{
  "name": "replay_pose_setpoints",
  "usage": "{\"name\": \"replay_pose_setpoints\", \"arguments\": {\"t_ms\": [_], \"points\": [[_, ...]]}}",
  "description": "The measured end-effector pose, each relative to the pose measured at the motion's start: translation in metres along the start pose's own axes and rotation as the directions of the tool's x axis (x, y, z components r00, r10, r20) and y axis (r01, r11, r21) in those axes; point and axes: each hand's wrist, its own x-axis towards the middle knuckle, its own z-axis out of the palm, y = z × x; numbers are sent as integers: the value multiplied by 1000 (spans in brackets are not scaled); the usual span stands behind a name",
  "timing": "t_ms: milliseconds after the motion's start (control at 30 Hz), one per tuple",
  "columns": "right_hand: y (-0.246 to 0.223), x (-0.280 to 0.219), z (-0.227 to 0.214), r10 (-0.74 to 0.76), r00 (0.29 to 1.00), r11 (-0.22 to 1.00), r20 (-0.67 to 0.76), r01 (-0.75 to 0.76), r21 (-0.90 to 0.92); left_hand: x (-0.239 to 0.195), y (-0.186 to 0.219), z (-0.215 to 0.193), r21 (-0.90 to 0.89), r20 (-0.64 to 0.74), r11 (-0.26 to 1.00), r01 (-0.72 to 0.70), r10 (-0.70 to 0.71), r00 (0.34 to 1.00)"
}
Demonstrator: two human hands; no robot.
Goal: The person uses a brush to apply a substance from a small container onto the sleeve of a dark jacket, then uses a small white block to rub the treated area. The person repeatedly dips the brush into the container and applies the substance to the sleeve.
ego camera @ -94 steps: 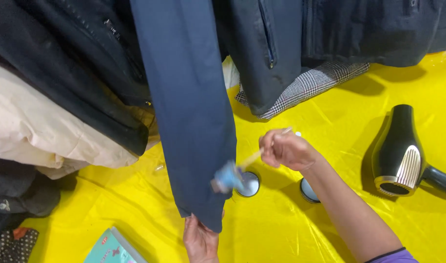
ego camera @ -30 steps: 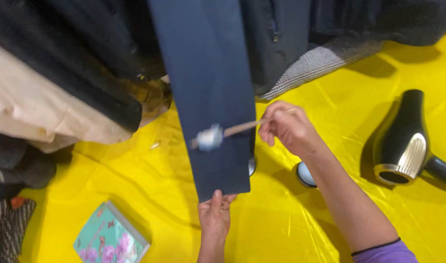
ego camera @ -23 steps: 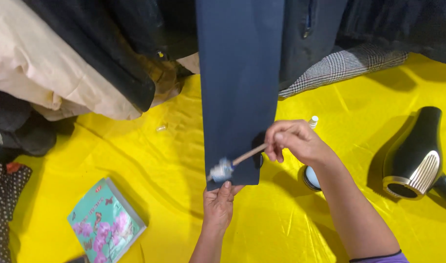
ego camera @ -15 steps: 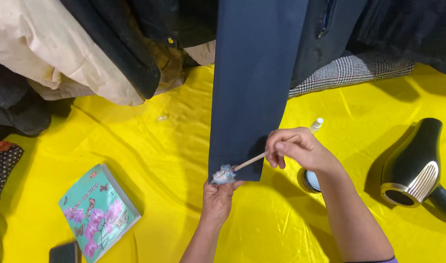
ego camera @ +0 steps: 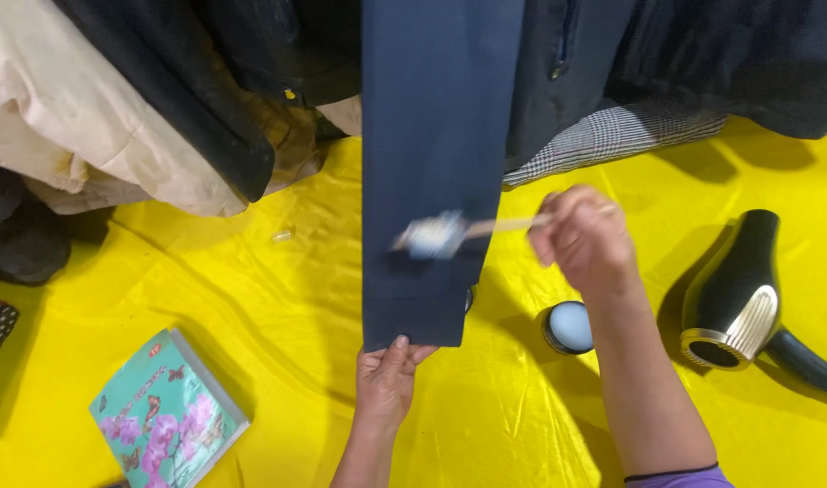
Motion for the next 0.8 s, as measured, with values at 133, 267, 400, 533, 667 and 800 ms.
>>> {"name": "replay_pose_setpoints", "arguments": {"t_ms": [133,267,400,533,667,800], "points": [[-3,-5,-26,195,953,970,-234,-151,191,2,2,-8,-114,-21,990,88,-91,996],[-13,-29,-43,403,915,909,-10,-399,117,6,-2,-24,-147,-125,984,95,-114,986],[-41,-93,-54,342,856,939,-388,-331,98,5,1,-27,-114,-182,984,136,-155,971],[-46,-189,-31,187,640,976,-745,-207,67,1,9,-28,-125,-118,987,97,-112,987],[-22,-279,-10,234,408,971,-883,-137,194,5,19,-17,-85,-131,993,87,-97,987],[-25,-260,22,210,215,978,-954,-34,208,-1,40,23,-75,-95,988,134,-141,985]]}}
